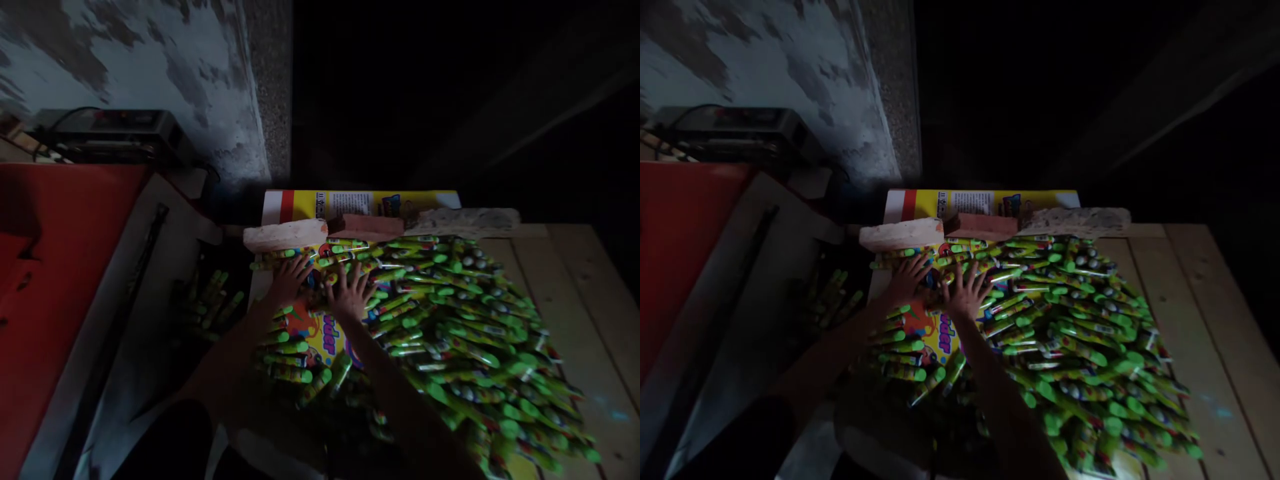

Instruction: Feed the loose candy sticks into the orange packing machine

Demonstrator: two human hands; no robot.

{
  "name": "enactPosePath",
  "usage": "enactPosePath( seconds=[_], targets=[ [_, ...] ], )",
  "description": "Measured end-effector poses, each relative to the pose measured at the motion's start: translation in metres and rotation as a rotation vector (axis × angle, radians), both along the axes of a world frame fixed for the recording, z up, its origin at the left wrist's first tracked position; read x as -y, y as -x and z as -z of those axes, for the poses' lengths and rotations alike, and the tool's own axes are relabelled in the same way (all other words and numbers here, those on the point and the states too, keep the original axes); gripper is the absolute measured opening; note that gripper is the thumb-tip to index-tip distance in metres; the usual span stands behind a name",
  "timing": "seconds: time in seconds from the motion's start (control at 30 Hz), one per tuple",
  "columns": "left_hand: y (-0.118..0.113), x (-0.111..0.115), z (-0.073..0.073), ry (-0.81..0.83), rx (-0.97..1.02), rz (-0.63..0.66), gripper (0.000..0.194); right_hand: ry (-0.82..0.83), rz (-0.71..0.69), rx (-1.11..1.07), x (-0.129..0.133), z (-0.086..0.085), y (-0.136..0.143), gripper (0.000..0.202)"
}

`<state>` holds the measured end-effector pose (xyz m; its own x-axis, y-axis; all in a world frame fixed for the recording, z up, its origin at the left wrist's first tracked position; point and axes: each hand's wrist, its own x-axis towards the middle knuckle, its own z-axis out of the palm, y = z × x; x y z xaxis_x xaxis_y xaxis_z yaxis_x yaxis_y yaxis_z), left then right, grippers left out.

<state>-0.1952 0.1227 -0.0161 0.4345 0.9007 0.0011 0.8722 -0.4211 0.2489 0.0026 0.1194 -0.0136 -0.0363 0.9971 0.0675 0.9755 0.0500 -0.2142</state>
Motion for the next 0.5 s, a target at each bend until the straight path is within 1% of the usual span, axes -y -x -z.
enactPosePath(
  seconds=[0.1, 0.17, 0.27, 0.33, 0.4, 0.43, 0.5],
  targets=[
    [0.032, 0.028, -0.004, 0.021, -0.049, 0.019, 0.074, -0.004, 0.029, -0.01, 0.025, 0.001, 0.029, 0.071],
    [0.056, 0.045, -0.006, 0.058, -0.087, 0.001, 0.078, 0.006, 0.005, -0.007, 0.038, 0.002, 0.046, 0.074],
    [0.091, 0.064, -0.009, 0.128, -0.124, -0.023, 0.082, 0.037, -0.114, -0.035, 0.052, 0.004, 0.073, 0.073],
    [0.112, 0.073, -0.011, 0.152, -0.124, -0.041, 0.081, 0.051, -0.203, -0.062, 0.058, 0.005, 0.095, 0.073],
    [0.125, 0.077, -0.011, 0.138, -0.09, -0.058, 0.081, 0.053, -0.293, -0.077, 0.062, 0.004, 0.115, 0.073],
    [0.128, 0.078, -0.011, 0.116, -0.062, -0.064, 0.08, 0.049, -0.346, -0.08, 0.062, 0.002, 0.122, 0.072],
    [0.12, 0.076, -0.01, 0.057, 0.004, -0.068, 0.077, 0.024, -0.408, -0.085, 0.058, -0.002, 0.125, 0.066]
  ],
)
